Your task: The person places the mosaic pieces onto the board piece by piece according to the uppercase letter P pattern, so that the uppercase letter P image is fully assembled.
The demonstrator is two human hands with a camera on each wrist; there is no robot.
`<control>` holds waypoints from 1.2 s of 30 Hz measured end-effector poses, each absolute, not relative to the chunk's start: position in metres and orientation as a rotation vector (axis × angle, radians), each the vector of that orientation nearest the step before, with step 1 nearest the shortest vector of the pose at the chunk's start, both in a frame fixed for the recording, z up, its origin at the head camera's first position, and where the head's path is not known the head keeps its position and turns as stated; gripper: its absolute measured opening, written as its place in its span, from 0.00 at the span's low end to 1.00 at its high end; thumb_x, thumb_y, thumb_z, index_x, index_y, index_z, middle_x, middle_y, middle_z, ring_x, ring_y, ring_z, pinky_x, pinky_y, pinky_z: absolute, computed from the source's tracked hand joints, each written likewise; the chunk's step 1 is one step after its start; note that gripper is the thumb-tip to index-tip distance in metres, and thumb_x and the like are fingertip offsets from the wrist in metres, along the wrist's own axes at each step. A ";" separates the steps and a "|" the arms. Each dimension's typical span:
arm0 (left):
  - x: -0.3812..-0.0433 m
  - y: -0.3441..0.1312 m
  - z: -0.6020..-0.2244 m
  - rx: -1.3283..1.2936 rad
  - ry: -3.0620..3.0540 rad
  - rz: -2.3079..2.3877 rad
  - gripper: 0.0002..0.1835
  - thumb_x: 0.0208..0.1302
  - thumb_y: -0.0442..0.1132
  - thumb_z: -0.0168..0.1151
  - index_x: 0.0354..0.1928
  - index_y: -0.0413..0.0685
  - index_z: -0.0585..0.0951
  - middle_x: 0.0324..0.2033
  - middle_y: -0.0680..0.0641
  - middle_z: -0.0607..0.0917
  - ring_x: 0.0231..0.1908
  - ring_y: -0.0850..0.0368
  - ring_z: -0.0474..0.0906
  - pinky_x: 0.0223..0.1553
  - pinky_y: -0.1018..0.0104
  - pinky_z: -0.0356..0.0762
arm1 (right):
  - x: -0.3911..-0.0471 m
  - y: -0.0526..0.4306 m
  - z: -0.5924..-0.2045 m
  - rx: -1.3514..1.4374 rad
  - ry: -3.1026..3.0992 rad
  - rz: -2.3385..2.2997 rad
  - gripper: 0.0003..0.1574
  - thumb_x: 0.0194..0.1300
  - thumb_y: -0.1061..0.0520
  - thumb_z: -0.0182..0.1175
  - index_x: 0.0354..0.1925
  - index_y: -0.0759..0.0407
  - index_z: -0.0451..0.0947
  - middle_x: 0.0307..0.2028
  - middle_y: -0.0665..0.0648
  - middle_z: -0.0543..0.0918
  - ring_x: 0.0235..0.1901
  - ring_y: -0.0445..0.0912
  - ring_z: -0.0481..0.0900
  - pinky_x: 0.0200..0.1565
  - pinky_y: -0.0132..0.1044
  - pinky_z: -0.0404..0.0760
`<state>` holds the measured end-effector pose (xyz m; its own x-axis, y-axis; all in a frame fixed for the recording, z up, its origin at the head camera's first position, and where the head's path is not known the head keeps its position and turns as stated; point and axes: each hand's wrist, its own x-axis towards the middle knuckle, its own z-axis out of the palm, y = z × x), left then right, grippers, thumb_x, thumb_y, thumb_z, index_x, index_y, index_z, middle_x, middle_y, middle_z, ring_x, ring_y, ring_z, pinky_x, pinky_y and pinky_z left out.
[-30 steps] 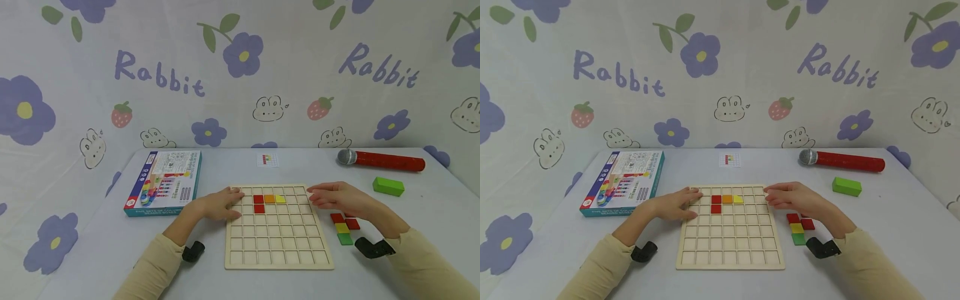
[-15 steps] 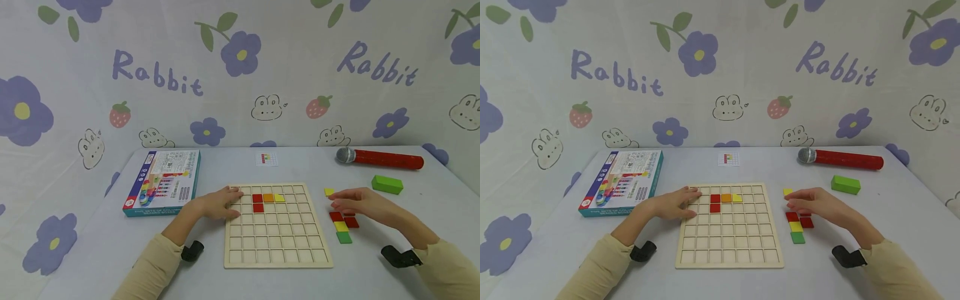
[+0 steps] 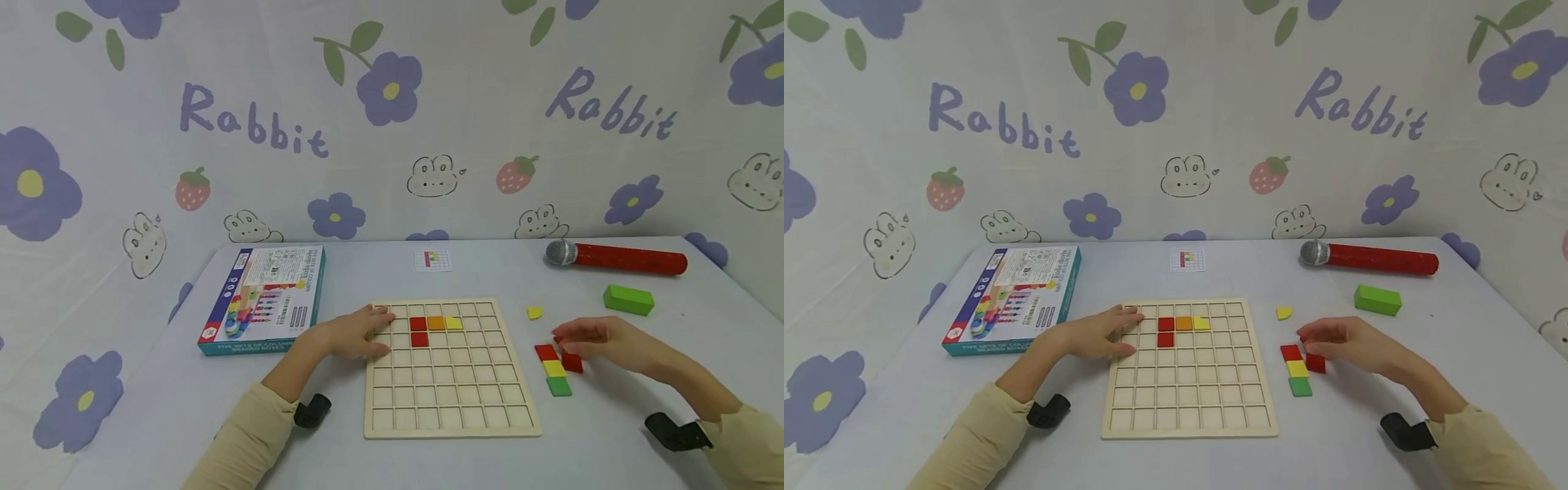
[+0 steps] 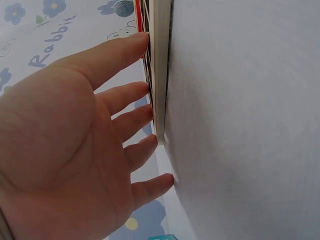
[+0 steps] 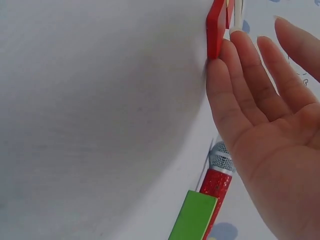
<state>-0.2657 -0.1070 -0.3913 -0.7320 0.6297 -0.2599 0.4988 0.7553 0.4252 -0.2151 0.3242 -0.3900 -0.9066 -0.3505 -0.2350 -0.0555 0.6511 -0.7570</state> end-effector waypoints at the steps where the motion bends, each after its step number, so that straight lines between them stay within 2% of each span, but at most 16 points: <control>1: -0.266 -0.107 -0.391 0.863 2.564 0.462 0.35 0.69 0.48 0.56 0.73 0.44 0.57 0.72 0.43 0.54 0.72 0.44 0.41 0.69 0.51 0.45 | -0.214 0.325 -0.390 -0.352 2.501 -1.145 0.31 0.65 0.50 0.61 0.61 0.65 0.70 0.52 0.60 0.79 0.54 0.56 0.73 0.51 0.47 0.76; 5: -0.265 -0.107 -0.390 0.866 2.564 0.462 0.35 0.69 0.48 0.56 0.73 0.44 0.57 0.72 0.43 0.54 0.72 0.44 0.41 0.69 0.51 0.44 | -0.213 0.327 -0.393 -0.489 2.441 -1.205 0.30 0.63 0.60 0.63 0.59 0.71 0.69 0.49 0.64 0.80 0.49 0.52 0.78 0.47 0.33 0.79; 8: -0.265 -0.108 -0.391 0.866 2.562 0.465 0.35 0.69 0.48 0.56 0.73 0.44 0.57 0.72 0.43 0.54 0.72 0.44 0.41 0.69 0.51 0.45 | -0.213 0.329 -0.395 -0.576 2.427 -1.204 0.30 0.61 0.64 0.63 0.59 0.73 0.69 0.50 0.66 0.79 0.47 0.49 0.79 0.46 0.29 0.78; 18: -0.267 -0.108 -0.393 0.852 2.571 0.451 0.35 0.69 0.49 0.56 0.73 0.47 0.57 0.72 0.45 0.54 0.72 0.45 0.41 0.69 0.52 0.45 | -0.214 0.326 -0.397 -0.627 2.553 -1.043 0.31 0.55 0.64 0.68 0.57 0.67 0.73 0.44 0.56 0.80 0.43 0.48 0.77 0.45 0.28 0.78; 27: -0.265 -0.108 -0.393 0.859 2.570 0.464 0.36 0.69 0.49 0.56 0.73 0.47 0.57 0.72 0.44 0.54 0.72 0.45 0.42 0.68 0.51 0.45 | -0.209 0.321 -0.397 -0.546 2.634 -1.005 0.32 0.52 0.66 0.70 0.55 0.69 0.74 0.44 0.59 0.80 0.43 0.52 0.78 0.44 0.40 0.81; 36: -0.264 -0.107 -0.391 0.867 2.549 0.493 0.35 0.69 0.47 0.56 0.73 0.44 0.57 0.72 0.42 0.54 0.72 0.44 0.41 0.69 0.51 0.45 | -0.209 0.322 -0.398 -0.510 2.712 -0.919 0.30 0.51 0.64 0.72 0.54 0.65 0.77 0.38 0.53 0.79 0.39 0.49 0.75 0.39 0.31 0.79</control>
